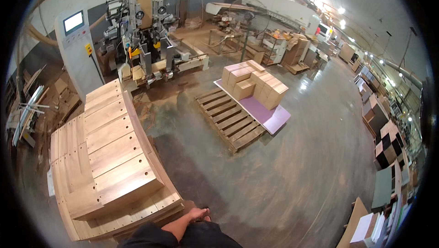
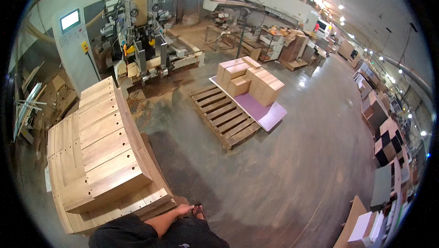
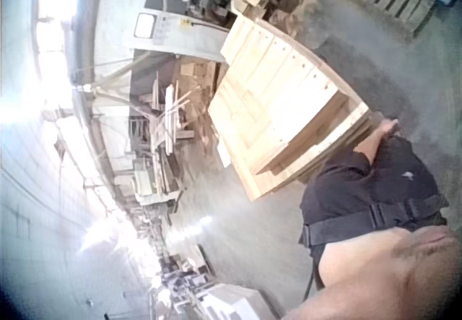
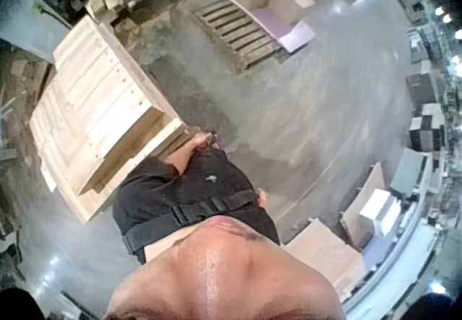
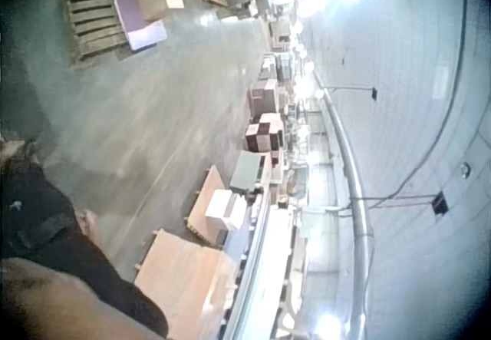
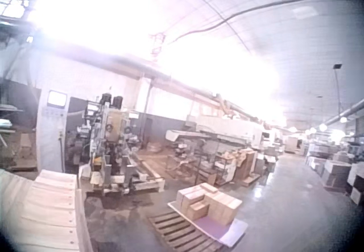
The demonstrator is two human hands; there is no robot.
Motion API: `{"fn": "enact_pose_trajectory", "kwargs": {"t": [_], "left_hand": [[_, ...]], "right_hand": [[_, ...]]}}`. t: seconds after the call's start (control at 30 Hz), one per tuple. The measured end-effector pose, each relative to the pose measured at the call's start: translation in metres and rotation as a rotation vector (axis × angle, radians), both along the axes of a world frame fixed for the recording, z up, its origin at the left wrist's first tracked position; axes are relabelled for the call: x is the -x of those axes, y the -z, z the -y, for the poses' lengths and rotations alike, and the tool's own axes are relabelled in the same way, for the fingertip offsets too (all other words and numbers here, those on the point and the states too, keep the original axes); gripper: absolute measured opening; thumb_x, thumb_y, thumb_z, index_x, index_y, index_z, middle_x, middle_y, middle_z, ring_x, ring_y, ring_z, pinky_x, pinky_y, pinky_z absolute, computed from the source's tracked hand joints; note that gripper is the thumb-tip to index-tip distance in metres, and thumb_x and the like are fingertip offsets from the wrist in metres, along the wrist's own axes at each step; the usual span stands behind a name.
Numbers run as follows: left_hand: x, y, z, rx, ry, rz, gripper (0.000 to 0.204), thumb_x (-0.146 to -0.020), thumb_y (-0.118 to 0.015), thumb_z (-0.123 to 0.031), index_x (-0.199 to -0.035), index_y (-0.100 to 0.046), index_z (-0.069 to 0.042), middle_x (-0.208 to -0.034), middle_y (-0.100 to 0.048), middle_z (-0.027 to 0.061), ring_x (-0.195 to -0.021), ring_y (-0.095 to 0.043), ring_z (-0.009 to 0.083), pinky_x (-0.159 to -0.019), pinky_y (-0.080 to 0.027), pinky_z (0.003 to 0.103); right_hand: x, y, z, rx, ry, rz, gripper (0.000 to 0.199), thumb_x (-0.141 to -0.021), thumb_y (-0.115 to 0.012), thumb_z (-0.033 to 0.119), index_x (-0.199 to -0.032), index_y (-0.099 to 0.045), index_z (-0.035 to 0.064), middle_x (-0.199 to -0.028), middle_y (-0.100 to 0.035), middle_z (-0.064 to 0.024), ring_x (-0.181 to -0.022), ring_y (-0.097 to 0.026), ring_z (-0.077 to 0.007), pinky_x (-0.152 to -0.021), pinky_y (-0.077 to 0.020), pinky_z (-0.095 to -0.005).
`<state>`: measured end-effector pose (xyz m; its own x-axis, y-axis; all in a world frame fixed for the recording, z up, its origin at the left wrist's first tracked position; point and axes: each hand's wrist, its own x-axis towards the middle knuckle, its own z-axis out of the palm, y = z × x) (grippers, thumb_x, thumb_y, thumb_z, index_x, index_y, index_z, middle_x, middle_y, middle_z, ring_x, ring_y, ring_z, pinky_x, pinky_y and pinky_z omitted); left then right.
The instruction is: The person places stacks of wooden planks into a woodworking machine, organizes processed planks on a pallet, and uses an air nozzle to clean wood dust from the machine and the workspace.
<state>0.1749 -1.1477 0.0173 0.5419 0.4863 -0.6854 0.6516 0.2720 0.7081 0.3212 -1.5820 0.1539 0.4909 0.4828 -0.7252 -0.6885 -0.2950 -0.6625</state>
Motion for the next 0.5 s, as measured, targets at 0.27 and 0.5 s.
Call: {"fn": "enact_pose_trajectory", "kwargs": {"t": [0.27, 0.5], "left_hand": [[-0.071, -0.003, -0.082, 0.246, -0.328, 0.13, 0.041, -0.088, -0.06, -0.042, -0.103, -0.062, -0.004, -0.067, -0.057, 0.0033, -0.06, -0.055, 0.0132, -0.052, -0.043, 0.028], [-0.095, -0.053, -0.137, 0.227, -0.469, -0.004, 0.05, -0.086, -0.06, -0.048, -0.111, -0.062, -0.005, -0.101, -0.064, 0.0056, -0.089, -0.058, 0.0171, -0.071, -0.045, 0.034]], "right_hand": [[-0.134, 0.076, -0.17, 0.321, 0.114, 0.083, 0.042, -0.08, -0.06, 0.021, -0.117, -0.049, 0.0042, -0.099, -0.059, -0.0107, -0.088, -0.057, -0.0245, -0.076, -0.048, -0.0372], [-0.197, 0.105, -0.249, 0.397, 0.001, 0.022, 0.025, -0.079, -0.057, 0.013, -0.101, -0.054, 0.0014, -0.083, -0.057, -0.0106, -0.073, -0.058, -0.024, -0.063, -0.048, -0.0361]]}}
